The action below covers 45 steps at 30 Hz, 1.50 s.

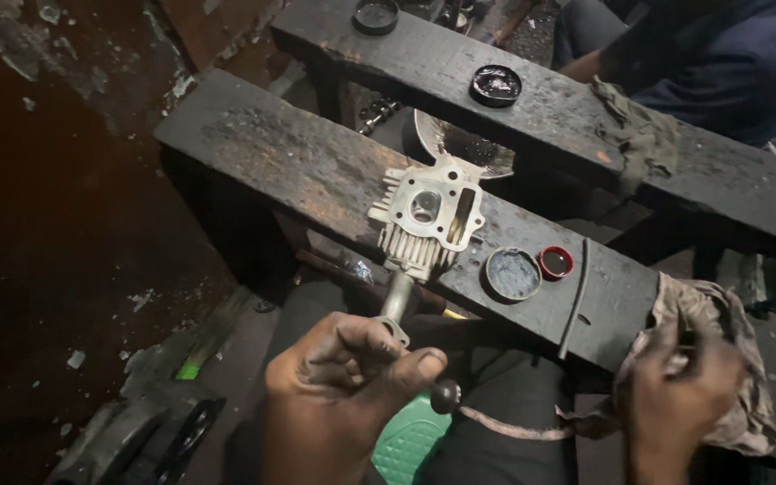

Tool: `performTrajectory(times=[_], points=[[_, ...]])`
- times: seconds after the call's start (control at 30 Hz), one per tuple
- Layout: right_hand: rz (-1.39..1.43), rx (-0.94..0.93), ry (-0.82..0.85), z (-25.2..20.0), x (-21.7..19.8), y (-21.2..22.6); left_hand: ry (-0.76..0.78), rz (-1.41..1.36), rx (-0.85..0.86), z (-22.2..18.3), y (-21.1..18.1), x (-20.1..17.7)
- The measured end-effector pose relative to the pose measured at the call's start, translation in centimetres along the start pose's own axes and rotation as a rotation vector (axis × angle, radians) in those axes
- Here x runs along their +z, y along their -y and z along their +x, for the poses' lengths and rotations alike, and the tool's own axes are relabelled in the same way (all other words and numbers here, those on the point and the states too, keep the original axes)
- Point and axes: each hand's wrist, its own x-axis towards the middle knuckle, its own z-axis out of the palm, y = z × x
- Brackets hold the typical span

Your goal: The person cleans a metallic engine component with a cloth, applies grease or sealant from containers, and handles small metal parts while the component rests on a wooden workbench.

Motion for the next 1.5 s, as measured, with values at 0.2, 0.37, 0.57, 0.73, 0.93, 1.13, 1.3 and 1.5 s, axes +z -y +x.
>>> performTrajectory(times=[0.2, 0.37, 0.57, 0.73, 0.93, 1.13, 1.3, 1.5], points=[[1.068, 0.104, 0.335, -7.6, -7.5, 12.2, -0.005, 0.118, -0.090, -0.2, -0.4, 0.2], [1.504, -0.009, 0.566, -8.5, -7.5, 12.8, 0.126, 0.067, -0.022, -0.3, -0.2, -0.9], [1.643, 0.402, 0.720, -8.5, -7.0, 14.5, 0.224, -0.146, 0.079, -0.3, 0.7, -1.9], [1.640, 0.467, 0.640, -6.1, -7.9, 16.6, 0.215, 0.024, 0.418, 0.3, 1.9, -1.6], [1.893, 0.403, 0.648, -3.4, -7.7, 18.4, 0.087, 0.439, 0.832, 1.3, 2.0, -1.3], [2.172, 0.496, 0.596, -2.0, -6.1, 21.5, 0.027, 0.506, 0.859, 3.7, 4.3, -2.1], [1.535, 0.419, 0.394, 2.5, -4.5, 22.4, -0.074, 0.544, 0.601, 5.7, 8.7, -3.4], [0.936, 0.067, 0.209, 4.2, -1.9, 23.3, -0.172, -0.217, -0.683, 9.7, 14.7, -4.5]])
